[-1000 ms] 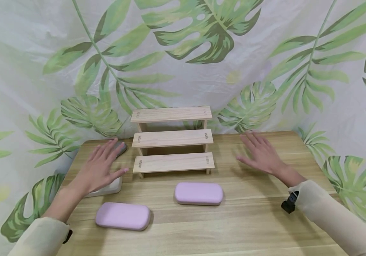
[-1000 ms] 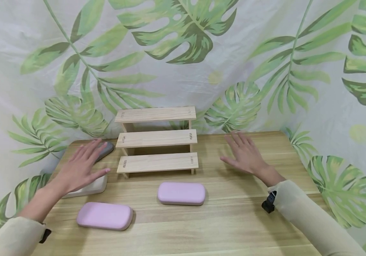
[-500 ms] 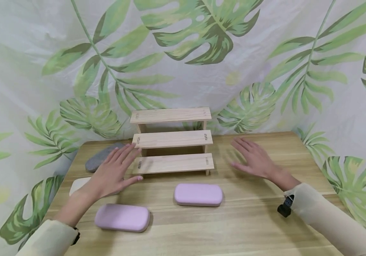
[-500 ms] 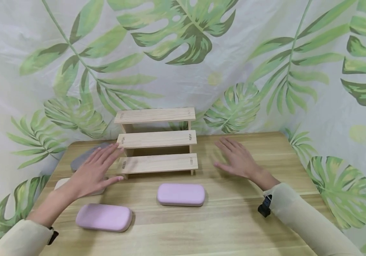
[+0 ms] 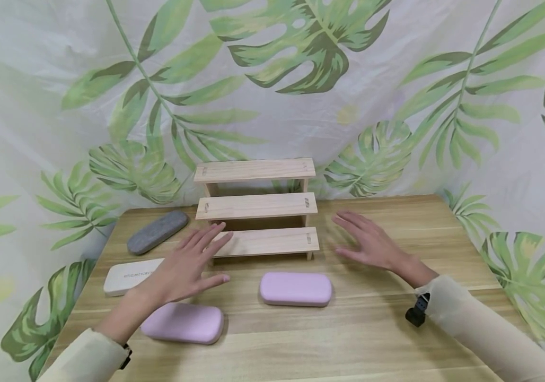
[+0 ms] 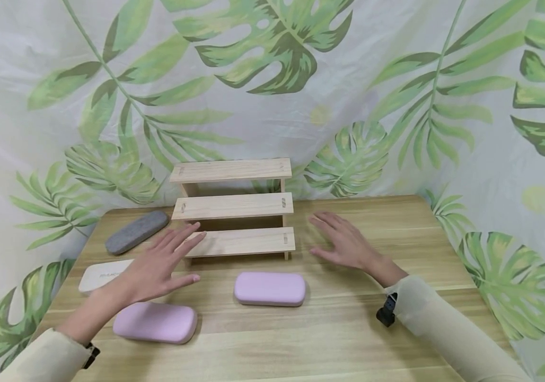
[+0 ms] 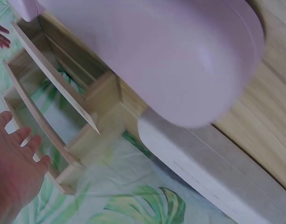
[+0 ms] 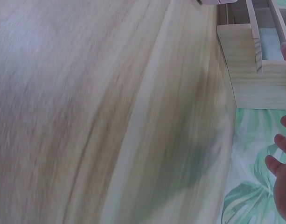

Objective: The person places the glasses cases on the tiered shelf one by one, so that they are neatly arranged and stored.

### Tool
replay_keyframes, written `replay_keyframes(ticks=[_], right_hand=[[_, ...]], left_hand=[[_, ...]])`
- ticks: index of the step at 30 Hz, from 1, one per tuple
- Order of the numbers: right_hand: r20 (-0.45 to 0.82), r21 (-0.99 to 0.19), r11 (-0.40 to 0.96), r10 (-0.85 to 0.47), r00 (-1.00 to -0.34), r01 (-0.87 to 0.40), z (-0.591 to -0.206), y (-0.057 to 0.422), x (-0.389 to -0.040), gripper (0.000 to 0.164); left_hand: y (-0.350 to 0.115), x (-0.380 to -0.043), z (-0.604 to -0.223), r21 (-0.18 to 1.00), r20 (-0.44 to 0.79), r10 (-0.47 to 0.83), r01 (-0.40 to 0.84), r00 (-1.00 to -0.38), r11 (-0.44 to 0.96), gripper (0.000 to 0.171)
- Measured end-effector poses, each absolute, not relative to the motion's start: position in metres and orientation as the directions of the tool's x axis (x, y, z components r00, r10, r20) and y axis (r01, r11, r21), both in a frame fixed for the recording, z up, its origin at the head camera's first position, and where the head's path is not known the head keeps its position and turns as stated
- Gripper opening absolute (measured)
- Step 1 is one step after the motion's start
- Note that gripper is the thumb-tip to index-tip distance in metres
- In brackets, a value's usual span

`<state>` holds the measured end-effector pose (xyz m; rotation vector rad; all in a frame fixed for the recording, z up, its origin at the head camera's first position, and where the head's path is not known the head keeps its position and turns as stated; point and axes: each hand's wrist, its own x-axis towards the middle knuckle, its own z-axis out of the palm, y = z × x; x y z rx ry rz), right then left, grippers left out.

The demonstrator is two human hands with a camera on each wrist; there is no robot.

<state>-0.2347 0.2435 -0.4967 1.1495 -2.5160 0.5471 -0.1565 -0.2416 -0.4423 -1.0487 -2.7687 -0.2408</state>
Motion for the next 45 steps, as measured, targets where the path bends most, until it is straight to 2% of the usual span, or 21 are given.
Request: replay_keyframes(ticks=[4, 14, 21, 30, 36, 45], right_hand=[[0.436, -0.241, 0.585, -0.648, -0.625, -0.774, -0.500, 0.239, -0.235, 0.081], [0.392, -0.469, 0.494, -0.626, -0.674, -0.732, -0.506, 0.227, -0.235, 0.073], [0.421, -0.574, 0.395, -0.608, -0.673, -0.717, -0.512, 0.219, -0.240, 0.071], [0.339, -0.779, 0.265, -0.585, -0.737, -0.568, -0.518, 0.212, -0.241, 0.066], [0.292, -0.829, 0.259, -0.554, -0.779, -0.495, -0.525, 0.208, -0.241, 0.066], [0.332, -0.851, 0.199, -0.514, -0.791, -0.486, -0.528, 0.198, -0.239, 0.063]], left_hand=[[-0.231, -0.152, -0.442, 0.104, 0.190, 0.656, 0.679, -0.730, 0.726, 0.092], [-0.205, -0.142, -0.442, 0.133, 0.220, 0.702, 0.734, -0.677, 0.666, 0.094], [-0.193, -0.136, -0.445, 0.158, 0.207, 0.697, 0.727, -0.686, 0.668, 0.092], [-0.179, -0.129, -0.451, 0.225, 0.223, 0.713, 0.746, -0.665, 0.626, 0.091], [-0.169, -0.126, -0.454, 0.247, 0.191, 0.711, 0.734, -0.677, 0.633, 0.091], [-0.152, -0.124, -0.463, 0.254, 0.190, 0.721, 0.743, -0.667, 0.620, 0.092]])
